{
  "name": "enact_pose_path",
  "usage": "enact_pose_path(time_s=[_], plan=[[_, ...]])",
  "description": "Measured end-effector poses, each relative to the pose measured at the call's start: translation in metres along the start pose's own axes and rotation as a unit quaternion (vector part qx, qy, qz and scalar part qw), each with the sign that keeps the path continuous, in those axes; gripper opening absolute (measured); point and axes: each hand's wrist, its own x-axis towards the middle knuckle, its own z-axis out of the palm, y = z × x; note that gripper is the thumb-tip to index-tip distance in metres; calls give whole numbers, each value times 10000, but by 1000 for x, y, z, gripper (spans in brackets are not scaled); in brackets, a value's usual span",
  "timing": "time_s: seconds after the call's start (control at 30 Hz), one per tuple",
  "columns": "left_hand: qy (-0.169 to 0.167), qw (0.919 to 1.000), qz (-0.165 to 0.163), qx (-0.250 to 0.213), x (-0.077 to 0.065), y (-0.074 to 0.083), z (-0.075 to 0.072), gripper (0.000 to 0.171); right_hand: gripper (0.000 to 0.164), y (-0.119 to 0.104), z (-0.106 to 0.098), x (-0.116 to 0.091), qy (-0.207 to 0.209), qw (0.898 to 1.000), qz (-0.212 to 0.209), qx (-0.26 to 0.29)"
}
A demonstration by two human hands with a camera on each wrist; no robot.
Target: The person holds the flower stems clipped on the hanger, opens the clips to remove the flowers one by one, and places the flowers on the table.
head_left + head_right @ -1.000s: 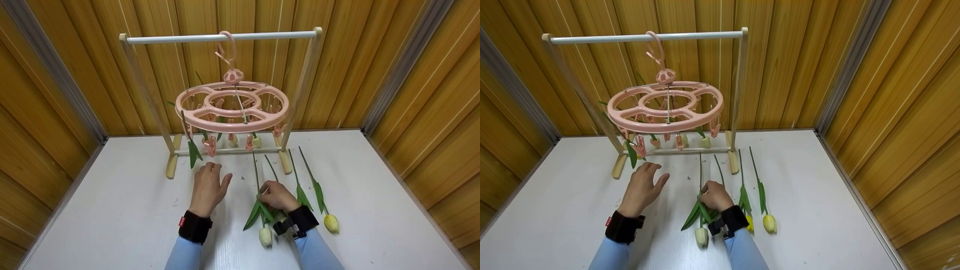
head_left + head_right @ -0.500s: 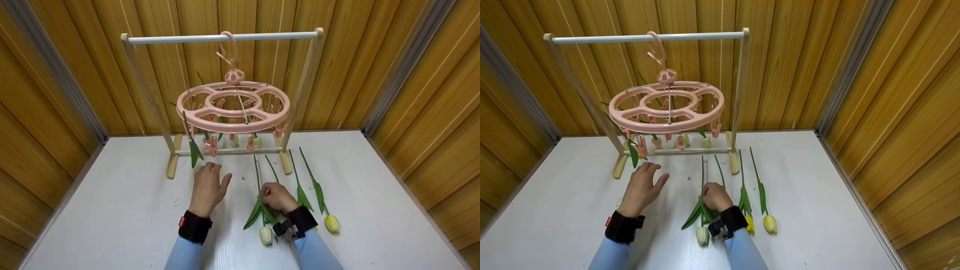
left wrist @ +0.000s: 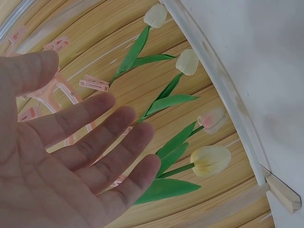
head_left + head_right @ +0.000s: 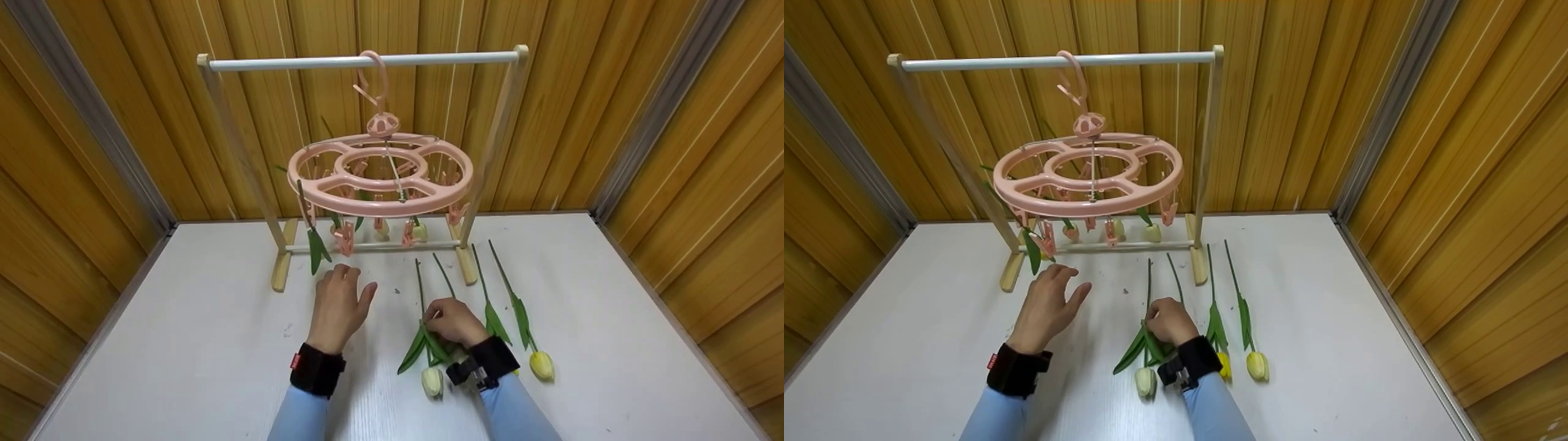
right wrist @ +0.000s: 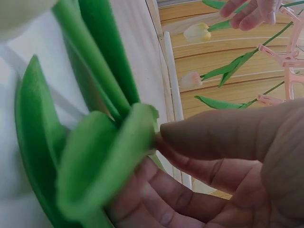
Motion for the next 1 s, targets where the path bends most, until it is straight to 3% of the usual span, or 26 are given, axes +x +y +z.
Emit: enact_pose_path(time_s=[0.3,0.57,0.83,1.0], plan=[[-12,9999,-156,-26,1,-2,-4,31,13,-5,-9,-5,-190,9992,273,213],[-23,9991,-361,-218,4,-4,-14,32,15,-7,-18,-9,-181,9978,156,620],[31,9960,-539,-710,8,-5,-27,35,18,-13,-30,-13,-219,9960,119,862],[258,9933,-525,-992,9,-5,-34,35,16,-20,-37,-18,-239,9949,-11,981]])
